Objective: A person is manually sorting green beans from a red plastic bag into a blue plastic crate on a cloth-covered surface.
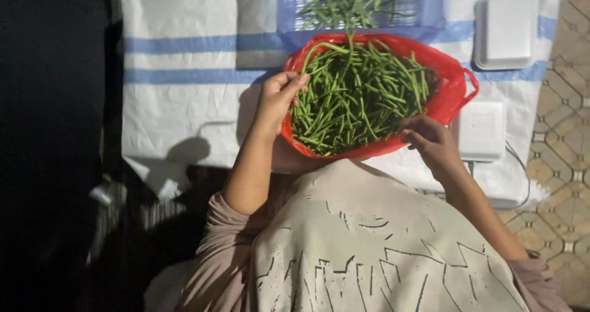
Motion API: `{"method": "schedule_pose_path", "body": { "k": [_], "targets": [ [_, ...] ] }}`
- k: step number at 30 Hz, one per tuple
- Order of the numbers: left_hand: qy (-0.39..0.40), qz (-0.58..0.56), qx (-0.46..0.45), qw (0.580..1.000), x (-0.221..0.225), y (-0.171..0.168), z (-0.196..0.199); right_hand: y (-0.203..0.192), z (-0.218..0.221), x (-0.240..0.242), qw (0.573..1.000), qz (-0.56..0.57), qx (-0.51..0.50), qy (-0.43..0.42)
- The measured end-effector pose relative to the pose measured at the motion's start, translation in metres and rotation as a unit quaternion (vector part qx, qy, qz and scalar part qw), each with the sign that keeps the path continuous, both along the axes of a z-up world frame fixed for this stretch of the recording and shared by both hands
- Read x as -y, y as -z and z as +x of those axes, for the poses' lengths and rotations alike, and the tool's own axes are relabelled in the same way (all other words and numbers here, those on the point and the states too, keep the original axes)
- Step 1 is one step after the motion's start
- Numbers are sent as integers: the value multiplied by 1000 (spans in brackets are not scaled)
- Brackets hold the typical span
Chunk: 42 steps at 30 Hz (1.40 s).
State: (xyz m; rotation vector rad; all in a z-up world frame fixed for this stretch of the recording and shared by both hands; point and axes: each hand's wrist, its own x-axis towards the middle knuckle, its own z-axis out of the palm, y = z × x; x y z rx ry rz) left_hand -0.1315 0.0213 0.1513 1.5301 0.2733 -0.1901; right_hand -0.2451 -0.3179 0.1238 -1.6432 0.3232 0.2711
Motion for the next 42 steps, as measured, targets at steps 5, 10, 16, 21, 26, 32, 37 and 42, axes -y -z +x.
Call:
{"method": "schedule_pose_path", "body": {
  "k": [5,10,16,21,26,32,37,42],
  "targets": [
    [-15,-60,-26,998,11,-57,-42,-18,22,-26,996,21,17,-80],
    [-8,-83,-5,996,15,-79,-59,-39,19,-36,995,51,23,-81],
    [64,-73,20,995,25,-71,-62,-41,14,-29,997,63,32,-39],
    [196,-24,125,972,25,-73,-48,-80,16,-36,977,199,68,-26],
    [317,34,189,929,24,-93,-24,-81,7,-63,959,260,105,32],
    [397,97,229,883,16,-106,-16,-42,11,-80,948,283,69,125],
    [333,3,151,931,14,-73,-18,-50,16,-90,938,280,72,191],
    [211,-199,16,957,32,-60,-23,-58,17,-94,920,285,175,206]
  ]
}}
